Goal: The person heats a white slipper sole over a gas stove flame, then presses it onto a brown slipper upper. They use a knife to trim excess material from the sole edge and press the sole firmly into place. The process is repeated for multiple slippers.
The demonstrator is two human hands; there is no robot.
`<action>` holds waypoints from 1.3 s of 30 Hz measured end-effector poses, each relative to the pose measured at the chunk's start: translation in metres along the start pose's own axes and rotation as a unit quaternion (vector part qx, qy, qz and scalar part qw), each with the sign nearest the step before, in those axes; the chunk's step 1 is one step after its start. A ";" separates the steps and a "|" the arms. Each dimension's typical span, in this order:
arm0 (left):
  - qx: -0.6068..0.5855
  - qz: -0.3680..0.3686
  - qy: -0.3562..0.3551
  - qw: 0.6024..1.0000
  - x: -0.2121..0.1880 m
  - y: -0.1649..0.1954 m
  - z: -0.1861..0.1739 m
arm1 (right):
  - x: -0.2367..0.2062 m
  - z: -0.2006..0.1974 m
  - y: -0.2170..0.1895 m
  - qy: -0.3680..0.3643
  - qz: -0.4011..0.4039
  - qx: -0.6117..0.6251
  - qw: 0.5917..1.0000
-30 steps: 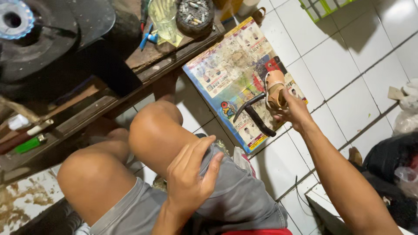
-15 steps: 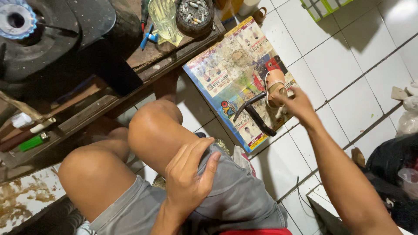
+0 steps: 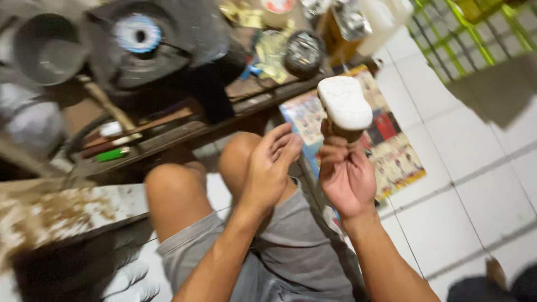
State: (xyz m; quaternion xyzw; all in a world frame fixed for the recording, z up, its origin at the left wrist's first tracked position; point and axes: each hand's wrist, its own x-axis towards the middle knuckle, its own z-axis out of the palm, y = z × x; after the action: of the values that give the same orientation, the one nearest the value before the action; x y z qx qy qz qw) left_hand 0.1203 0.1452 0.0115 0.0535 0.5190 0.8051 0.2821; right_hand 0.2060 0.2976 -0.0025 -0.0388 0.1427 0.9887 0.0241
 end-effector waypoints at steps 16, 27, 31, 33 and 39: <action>0.316 0.146 -0.080 0.934 -0.048 0.074 -0.030 | 0.014 0.067 0.019 -0.145 0.015 -0.849 0.507; 0.410 0.215 -0.108 0.879 -0.052 0.075 -0.034 | 0.018 0.080 0.035 -0.004 0.142 -0.886 0.441; 0.437 0.188 -0.071 0.877 -0.058 0.078 -0.030 | 0.023 0.076 0.029 -0.056 0.133 -0.897 0.418; 0.430 0.187 -0.066 0.881 -0.071 0.081 -0.030 | 0.020 0.079 0.034 -0.067 0.136 -0.900 0.410; -0.169 0.003 -0.184 0.968 -0.138 0.081 -0.062 | 0.015 0.094 0.066 -0.272 0.226 -0.771 0.529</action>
State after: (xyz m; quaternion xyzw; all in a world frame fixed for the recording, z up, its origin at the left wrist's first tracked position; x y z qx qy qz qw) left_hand 0.1796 0.0009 0.0815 0.1544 0.3145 0.8582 0.3751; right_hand 0.1803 0.2617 0.1044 0.2616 -0.6849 0.6494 -0.2019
